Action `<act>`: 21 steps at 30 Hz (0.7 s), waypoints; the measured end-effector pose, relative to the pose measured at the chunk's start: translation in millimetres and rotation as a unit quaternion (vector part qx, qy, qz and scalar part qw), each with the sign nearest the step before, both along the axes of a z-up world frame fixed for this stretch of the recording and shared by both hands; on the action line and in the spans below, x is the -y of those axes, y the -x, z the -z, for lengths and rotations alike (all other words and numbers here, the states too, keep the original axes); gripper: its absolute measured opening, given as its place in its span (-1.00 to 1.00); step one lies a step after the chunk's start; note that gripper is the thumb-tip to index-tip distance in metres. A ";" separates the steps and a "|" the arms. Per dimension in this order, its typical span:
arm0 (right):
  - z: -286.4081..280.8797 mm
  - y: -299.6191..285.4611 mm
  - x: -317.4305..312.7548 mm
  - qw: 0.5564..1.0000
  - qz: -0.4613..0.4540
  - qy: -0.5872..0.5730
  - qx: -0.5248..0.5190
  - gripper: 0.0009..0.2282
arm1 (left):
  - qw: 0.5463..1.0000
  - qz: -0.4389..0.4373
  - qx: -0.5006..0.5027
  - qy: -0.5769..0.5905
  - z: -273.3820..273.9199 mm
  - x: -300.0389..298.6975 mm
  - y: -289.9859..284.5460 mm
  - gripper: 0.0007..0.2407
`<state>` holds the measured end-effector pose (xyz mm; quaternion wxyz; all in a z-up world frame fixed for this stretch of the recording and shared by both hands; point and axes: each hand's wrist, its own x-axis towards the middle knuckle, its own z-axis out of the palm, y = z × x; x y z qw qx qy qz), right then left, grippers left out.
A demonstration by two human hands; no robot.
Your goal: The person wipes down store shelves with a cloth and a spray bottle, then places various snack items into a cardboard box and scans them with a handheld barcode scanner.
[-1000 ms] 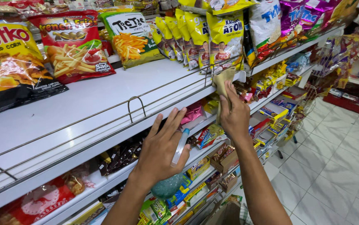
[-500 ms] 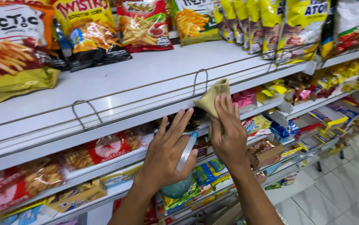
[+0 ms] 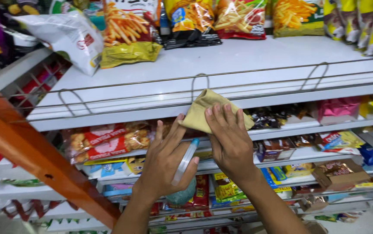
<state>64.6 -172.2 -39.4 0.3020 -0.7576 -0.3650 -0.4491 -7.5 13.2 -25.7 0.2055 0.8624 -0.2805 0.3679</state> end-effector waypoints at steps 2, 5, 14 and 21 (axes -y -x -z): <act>-2.7 4.1 -21.9 1.000 -0.011 0.019 0.010 -0.58 | 1.000 -0.020 0.002 0.006 0.5 -21.1 11.1 -0.81; -6.4 12.7 -57.0 0.998 -0.012 0.038 0.046 -0.58 | 0.999 -0.039 0.009 0.008 -0.3 -54.8 29.8 -0.81; -16.5 24.7 -149.0 0.982 -0.056 0.119 0.132 -0.60 | 0.991 -0.121 0.026 0.057 -0.2 -139.1 78.3 -0.82; -45.5 30.7 -208.2 0.962 -0.055 0.145 0.224 -0.57 | 0.976 -0.177 0.069 0.107 -9.4 -169.2 104.4 -0.80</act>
